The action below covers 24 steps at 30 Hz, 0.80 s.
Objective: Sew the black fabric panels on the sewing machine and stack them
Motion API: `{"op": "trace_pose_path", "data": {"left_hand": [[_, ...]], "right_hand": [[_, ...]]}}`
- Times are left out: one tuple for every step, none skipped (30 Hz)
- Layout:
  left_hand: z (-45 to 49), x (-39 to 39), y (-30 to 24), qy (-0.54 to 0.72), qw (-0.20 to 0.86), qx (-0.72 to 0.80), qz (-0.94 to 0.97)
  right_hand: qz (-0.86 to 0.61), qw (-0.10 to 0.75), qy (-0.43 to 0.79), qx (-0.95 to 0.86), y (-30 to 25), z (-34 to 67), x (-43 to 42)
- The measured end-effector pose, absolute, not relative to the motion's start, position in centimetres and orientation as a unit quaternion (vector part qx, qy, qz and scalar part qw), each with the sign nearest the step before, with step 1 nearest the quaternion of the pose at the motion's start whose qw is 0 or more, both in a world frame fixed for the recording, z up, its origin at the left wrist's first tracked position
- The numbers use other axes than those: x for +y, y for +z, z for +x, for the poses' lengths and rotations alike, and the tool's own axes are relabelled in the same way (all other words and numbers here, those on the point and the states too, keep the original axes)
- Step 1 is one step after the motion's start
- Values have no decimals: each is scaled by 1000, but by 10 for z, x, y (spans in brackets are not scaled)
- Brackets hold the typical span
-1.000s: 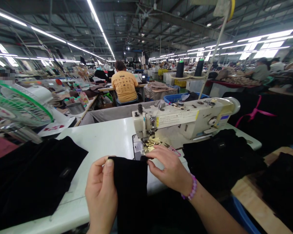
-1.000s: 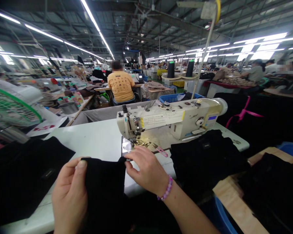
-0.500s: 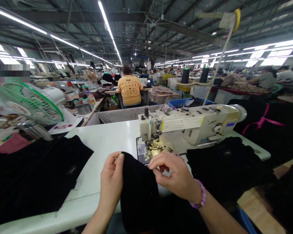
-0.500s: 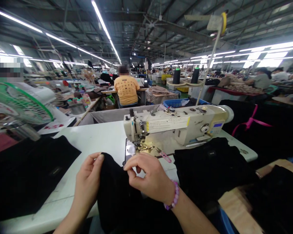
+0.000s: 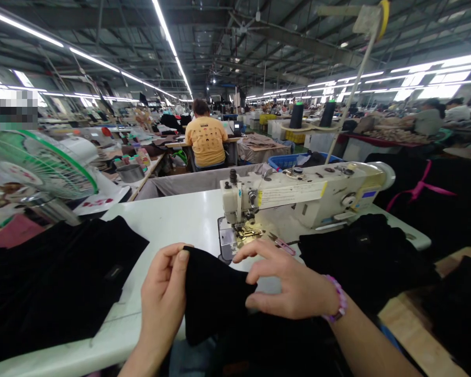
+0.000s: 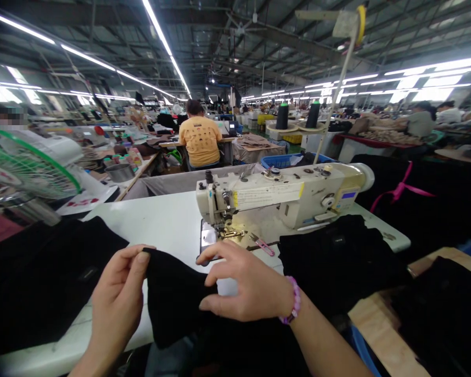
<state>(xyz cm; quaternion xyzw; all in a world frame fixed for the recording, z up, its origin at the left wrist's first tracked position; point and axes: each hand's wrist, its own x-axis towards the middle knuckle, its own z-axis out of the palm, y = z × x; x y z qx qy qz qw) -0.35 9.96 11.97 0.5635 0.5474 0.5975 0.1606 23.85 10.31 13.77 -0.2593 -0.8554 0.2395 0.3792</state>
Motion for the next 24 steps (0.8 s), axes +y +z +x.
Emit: {"op": "trace_pose_path", "data": {"left_hand": [[-4,99,119,603,157,547,559],[-4,99,117,606,147,546,560],[-5,98,116,605,129,544,567],[-5,97,114,603,107,540,578],[-5,96,113,599,82,535,591],[-4,95,112,594,58,528,604],[-3,94,111,591,37,520,616],[-3,94,111,588,22,512,626],[-2,94,111,585,12,504,635],[-1,94,112,582,4,496,644],[0,94,114,578,-1,488,654],[1,95,116,572,-6,480,665],[2,95,117,564,-11,470,679],[2,96,119,554,-16,459,694],[3,96,121,543,-22,448,710],[3,97,123,531,-27,438,725],[4,98,124,520,-31,430,738],[4,98,125,509,-33,424,749],[4,99,126,499,-32,420,757],[4,99,126,493,-31,419,762],[3,100,126,490,-28,422,763],[3,101,126,490,-27,426,760],[1,101,125,494,-27,433,753],[0,102,125,501,-26,441,744]], "right_hand": [[-273,375,229,-856,138,239,104],[-293,377,223,-850,138,239,104],[-309,382,229,-840,138,240,105],[-314,387,254,-829,138,240,105],[-308,391,293,-817,138,240,106],[-298,393,335,-803,138,240,105],[-294,393,378,-785,137,240,105],[-300,392,423,-760,137,239,105],[-314,389,467,-729,136,239,104],[-330,380,512,-696,135,238,104],[-341,363,556,-665,134,237,103],[-343,343,596,-640,133,236,103],[-337,321,629,-622,133,235,103],[-323,299,655,-614,133,234,103],[-308,278,677,-608,133,234,103],[-295,258,695,-603,133,233,103],[-285,241,712,-595,133,232,103],[-278,227,726,-587,133,232,103],[-274,215,738,-578,132,231,104],[-273,207,749,-567,131,230,104],[-275,203,758,-556,129,229,105],[-281,203,764,-545,126,228,106],[-290,205,765,-538,123,228,107],[-299,211,760,-537,121,228,108]]}}
